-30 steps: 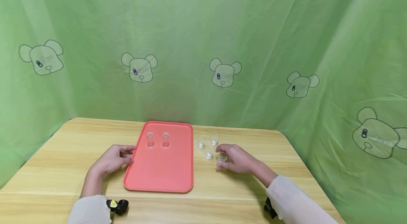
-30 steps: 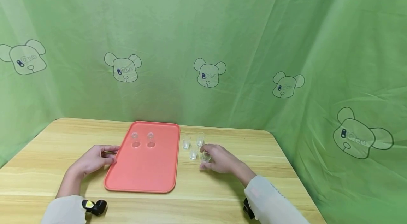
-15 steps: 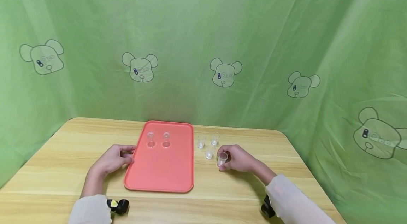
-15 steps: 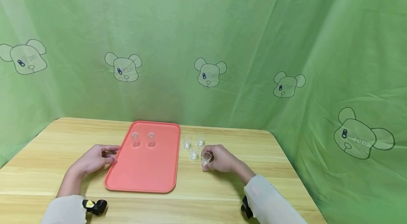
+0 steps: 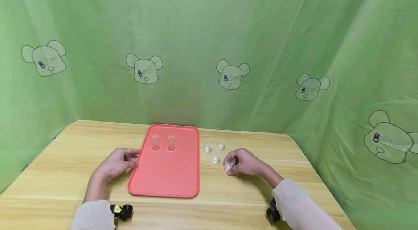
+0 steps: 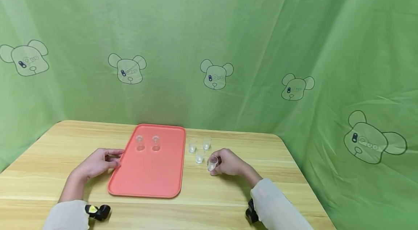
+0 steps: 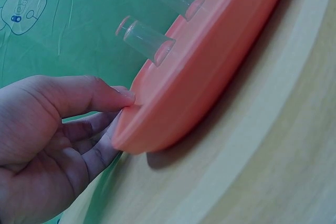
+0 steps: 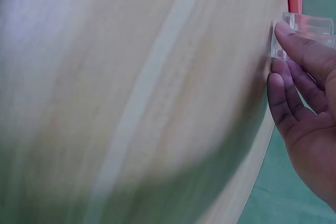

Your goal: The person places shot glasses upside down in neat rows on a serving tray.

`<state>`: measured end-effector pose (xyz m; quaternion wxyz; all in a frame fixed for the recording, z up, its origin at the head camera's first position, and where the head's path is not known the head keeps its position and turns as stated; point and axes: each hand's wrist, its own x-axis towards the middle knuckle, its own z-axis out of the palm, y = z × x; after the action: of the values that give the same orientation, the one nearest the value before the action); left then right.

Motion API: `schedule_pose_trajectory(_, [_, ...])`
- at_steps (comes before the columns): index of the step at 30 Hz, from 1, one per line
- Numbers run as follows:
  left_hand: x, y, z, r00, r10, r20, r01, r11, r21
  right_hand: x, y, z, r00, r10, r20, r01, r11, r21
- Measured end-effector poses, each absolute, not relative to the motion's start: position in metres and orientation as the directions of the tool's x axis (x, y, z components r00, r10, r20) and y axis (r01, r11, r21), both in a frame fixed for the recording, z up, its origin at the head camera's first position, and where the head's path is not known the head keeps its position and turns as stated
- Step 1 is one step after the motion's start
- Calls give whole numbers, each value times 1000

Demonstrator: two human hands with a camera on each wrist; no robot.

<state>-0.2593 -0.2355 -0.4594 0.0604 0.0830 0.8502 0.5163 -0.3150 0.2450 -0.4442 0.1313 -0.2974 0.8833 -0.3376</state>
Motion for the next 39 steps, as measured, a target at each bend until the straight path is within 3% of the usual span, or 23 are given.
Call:
schedule_pose_trajectory(11, [-259, -235, -459, -979, 202, -19, 79, 465, 882, -314, 250, -432, -826, -563, -34, -401, 628, -667])
schedule_pose_trajectory(39, [-259, -236, -461, -980, 197, -21, 76, 471, 879, -324, 251, -403, -792, -609, 50, -487, 579, -654])
